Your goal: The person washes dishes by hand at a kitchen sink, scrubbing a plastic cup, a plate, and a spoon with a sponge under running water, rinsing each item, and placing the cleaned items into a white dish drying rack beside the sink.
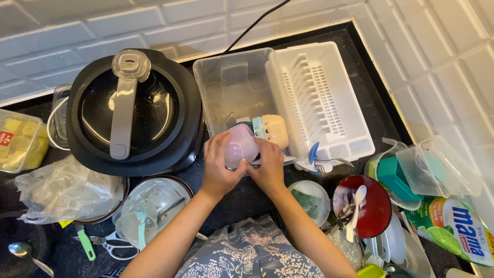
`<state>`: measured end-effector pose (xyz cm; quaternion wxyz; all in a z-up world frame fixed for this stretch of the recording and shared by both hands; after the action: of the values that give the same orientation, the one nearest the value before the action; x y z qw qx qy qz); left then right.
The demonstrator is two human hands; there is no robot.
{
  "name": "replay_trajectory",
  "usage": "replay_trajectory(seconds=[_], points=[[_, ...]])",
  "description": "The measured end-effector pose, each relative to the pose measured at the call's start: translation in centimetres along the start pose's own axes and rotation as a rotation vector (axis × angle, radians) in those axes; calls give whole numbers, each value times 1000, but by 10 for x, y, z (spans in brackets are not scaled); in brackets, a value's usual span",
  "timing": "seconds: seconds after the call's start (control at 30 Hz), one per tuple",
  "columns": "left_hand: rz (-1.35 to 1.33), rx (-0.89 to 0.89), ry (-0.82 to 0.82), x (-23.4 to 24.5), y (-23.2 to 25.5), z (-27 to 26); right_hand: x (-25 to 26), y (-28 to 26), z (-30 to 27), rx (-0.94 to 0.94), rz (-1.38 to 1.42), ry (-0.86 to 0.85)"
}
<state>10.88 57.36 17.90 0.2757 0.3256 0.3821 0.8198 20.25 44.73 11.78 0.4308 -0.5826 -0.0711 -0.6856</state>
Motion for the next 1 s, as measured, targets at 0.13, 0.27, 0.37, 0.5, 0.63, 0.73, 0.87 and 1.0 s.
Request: replay_trajectory(seconds=[0.13,0.27,0.37,0.5,0.63,0.73,0.87,1.0], points=[[12,68,-31,-9,-12,-1,-17,1,-2,-11,-87,-107],[23,78,-44,-15,-24,-4,-13,0,-3,9,-72,-152],[59,113,-72,-21,-34,-7,-3,-6,-2,73,-41,-173],[111,154,-125,-32,-41,-14,8,-8,-2,89,-16,-137],[201,202,-195,-41,-46,-21,19,-11,-10,101,25,-95],[267,80,-160,-40,-27,-19,31,-13,-17,83,51,-37],[238,-68,-209,-55,6,-20,50,-7,-31,14,59,9],[72,-165,-323,-90,41,-32,78,11,-55,-75,12,90]])
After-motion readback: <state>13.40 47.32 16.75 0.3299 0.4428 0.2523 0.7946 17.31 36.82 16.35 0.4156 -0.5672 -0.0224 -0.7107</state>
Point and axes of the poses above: each hand's wrist, its own z-axis towards the middle knuckle, its own x-axis out of the back of the hand, y = z × x, the point moved 10 cm from there along z, towards the middle knuckle, and after that the axes turned 14 degrees about -z, right-handed, at the moved point
